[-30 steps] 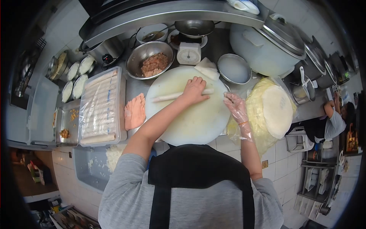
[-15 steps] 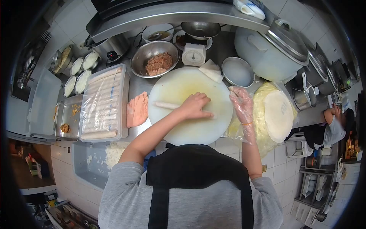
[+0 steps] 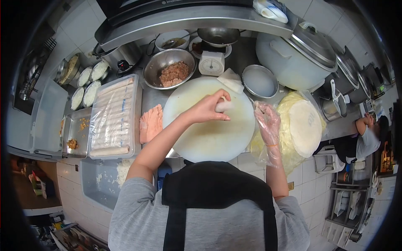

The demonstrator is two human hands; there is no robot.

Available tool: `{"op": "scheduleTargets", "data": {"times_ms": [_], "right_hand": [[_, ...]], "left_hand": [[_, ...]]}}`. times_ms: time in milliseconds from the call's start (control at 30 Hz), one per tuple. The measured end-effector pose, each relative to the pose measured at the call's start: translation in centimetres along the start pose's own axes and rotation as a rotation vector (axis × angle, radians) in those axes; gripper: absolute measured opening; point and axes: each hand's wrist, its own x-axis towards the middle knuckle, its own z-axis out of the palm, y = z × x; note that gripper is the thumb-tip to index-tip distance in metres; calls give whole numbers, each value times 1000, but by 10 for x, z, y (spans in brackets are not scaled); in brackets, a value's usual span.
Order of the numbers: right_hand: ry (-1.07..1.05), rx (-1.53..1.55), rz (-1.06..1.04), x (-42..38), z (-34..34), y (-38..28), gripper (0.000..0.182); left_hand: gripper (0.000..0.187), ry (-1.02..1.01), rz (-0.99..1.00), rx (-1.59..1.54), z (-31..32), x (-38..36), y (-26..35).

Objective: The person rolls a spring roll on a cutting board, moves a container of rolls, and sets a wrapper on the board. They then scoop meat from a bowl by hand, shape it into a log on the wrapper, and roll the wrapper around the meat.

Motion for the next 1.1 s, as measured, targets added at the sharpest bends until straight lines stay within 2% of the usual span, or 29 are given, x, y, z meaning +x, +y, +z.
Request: {"op": "scheduleTargets", "data": {"times_ms": [67, 100, 233, 333, 367, 467, 567, 667, 767, 867, 967, 1100], "right_hand": [[4, -80, -128, 4, 4, -26, 28], [17, -128, -219, 6, 6, -45, 29], [-18, -161, -534, 16, 17, -91, 38], [-28, -263, -661, 22, 21, -100, 42], [-21, -317, -690, 24, 22, -100, 44], [-20, -393, -695, 29, 20, -99, 41], [-2, -389, -716, 37, 20, -102, 35], [-55, -376, -677, 46, 23, -102, 32], [-118, -518, -606, 54, 24, -102, 26], [55, 275, -381, 47, 35, -76, 28], [8, 321, -435, 35, 32, -69, 28], [-128, 135, -547, 46, 22, -73, 29]], "left_hand": [[33, 60, -8, 9, -18, -1, 39], [27, 141, 94, 22, -21, -1, 48], [15, 225, 63, -404, -15, 3, 65], [12, 358, 272, -474, 5, 12, 64], [11, 340, 264, -490, 8, 12, 59], [13, 324, 303, -418, 15, 17, 56], [8, 330, 246, -536, 24, 19, 63], [7, 310, 187, -334, 19, 19, 59], [14, 338, 213, -53, 16, 23, 57], [6, 273, -22, -268, 9, 23, 63], [6, 214, 51, -355, 6, 17, 77], [13, 96, 75, -458, 8, 19, 65]]}}
